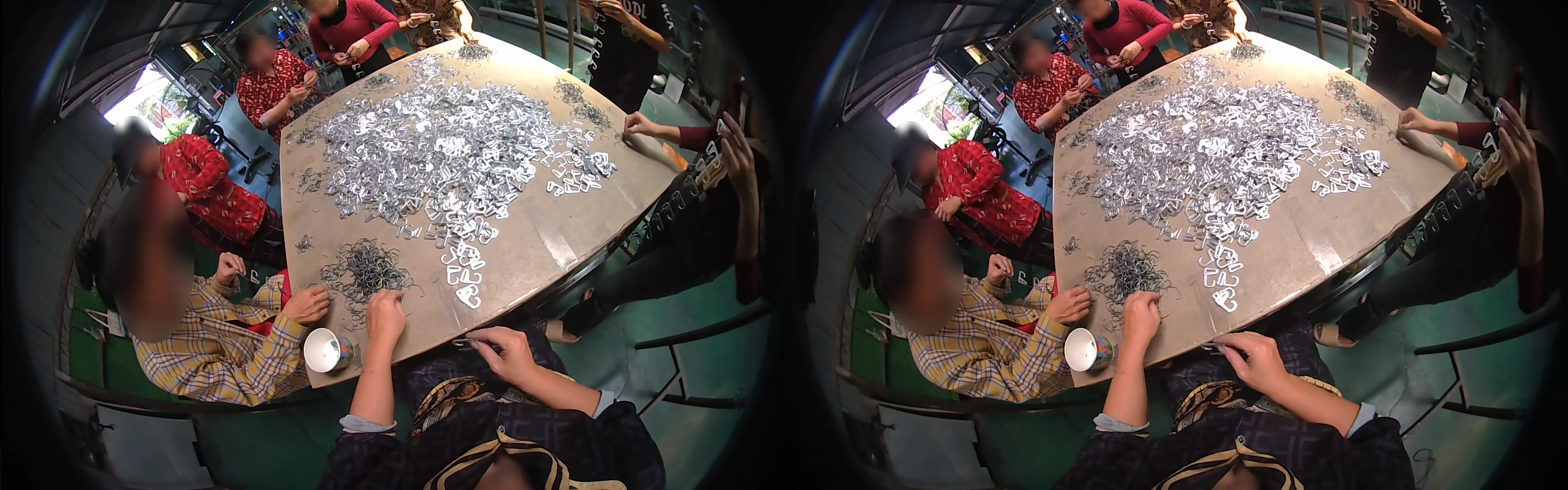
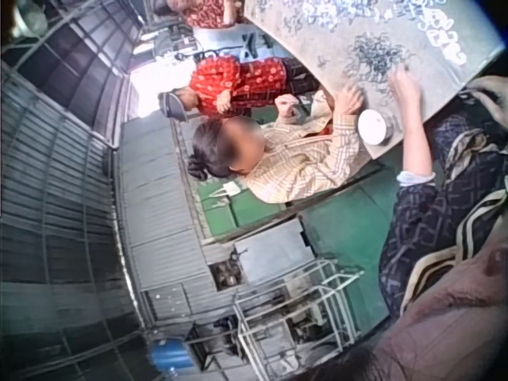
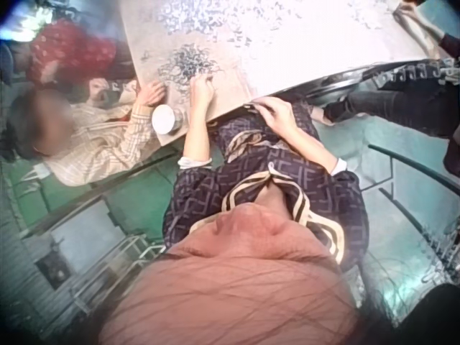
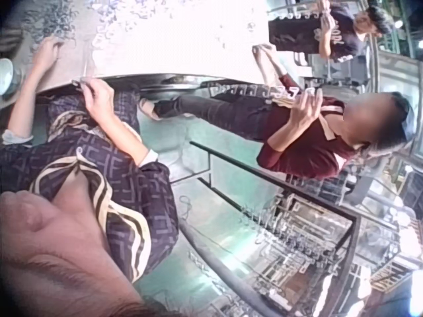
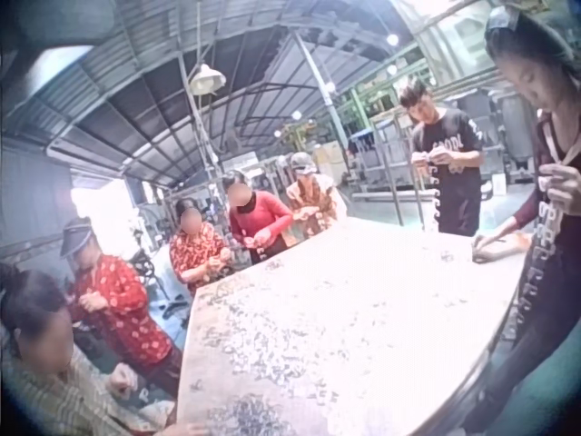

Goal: The person assembles metal hangers by hand at a table with several coworkers. They pick up metal hooks and wire loops, connect them, and place the finished hangers onto a nearby rack. The process is repetitive and involves manual dexterity.

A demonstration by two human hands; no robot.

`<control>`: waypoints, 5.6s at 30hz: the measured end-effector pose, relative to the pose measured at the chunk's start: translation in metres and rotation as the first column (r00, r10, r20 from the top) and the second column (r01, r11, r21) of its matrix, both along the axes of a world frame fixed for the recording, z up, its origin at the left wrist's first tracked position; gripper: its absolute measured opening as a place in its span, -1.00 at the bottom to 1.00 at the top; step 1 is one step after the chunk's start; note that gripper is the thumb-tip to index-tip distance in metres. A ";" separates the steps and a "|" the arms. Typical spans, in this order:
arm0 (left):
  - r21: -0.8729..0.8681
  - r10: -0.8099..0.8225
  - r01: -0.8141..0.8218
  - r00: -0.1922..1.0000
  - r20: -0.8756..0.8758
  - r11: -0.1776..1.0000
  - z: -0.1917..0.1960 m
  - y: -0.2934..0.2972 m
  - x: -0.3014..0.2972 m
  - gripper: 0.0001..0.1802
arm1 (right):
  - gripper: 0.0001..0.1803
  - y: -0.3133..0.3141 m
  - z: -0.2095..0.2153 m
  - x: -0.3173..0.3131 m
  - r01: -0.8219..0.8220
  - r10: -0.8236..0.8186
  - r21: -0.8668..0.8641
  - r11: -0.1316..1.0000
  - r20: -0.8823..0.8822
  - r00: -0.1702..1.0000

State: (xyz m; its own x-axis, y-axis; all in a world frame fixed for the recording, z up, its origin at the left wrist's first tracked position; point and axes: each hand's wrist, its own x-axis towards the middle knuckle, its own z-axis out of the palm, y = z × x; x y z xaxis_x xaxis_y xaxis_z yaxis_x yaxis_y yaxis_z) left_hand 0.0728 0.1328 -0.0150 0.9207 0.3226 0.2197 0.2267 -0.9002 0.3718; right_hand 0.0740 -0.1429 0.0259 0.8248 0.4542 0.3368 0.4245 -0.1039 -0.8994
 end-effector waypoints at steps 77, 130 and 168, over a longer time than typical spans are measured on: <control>-0.849 -0.304 0.369 0.916 0.263 0.378 0.041 -0.099 -0.057 -0.89 | -0.64 -0.003 -0.021 0.014 0.028 -0.029 0.009 1.000 0.174 0.984; -0.440 -0.330 0.402 0.915 0.234 0.803 0.029 -0.127 -0.061 -0.85 | -0.85 -0.003 0.001 -0.002 0.104 -0.098 0.028 0.994 -0.171 0.980; 0.330 -0.214 0.196 0.977 0.017 0.923 -0.007 -0.017 -0.027 -0.93 | -0.82 -0.001 -0.002 -0.016 0.077 -0.075 0.028 0.997 -0.066 0.995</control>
State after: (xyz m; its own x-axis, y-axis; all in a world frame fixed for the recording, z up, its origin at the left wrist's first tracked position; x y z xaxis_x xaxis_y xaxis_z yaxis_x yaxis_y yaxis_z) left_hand 0.0453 0.1160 -0.0220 0.9435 0.0307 0.3301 0.0125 -0.9983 0.0572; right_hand 0.0585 -0.1439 0.0235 0.8772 0.3797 0.2940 0.3569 -0.1061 -0.9281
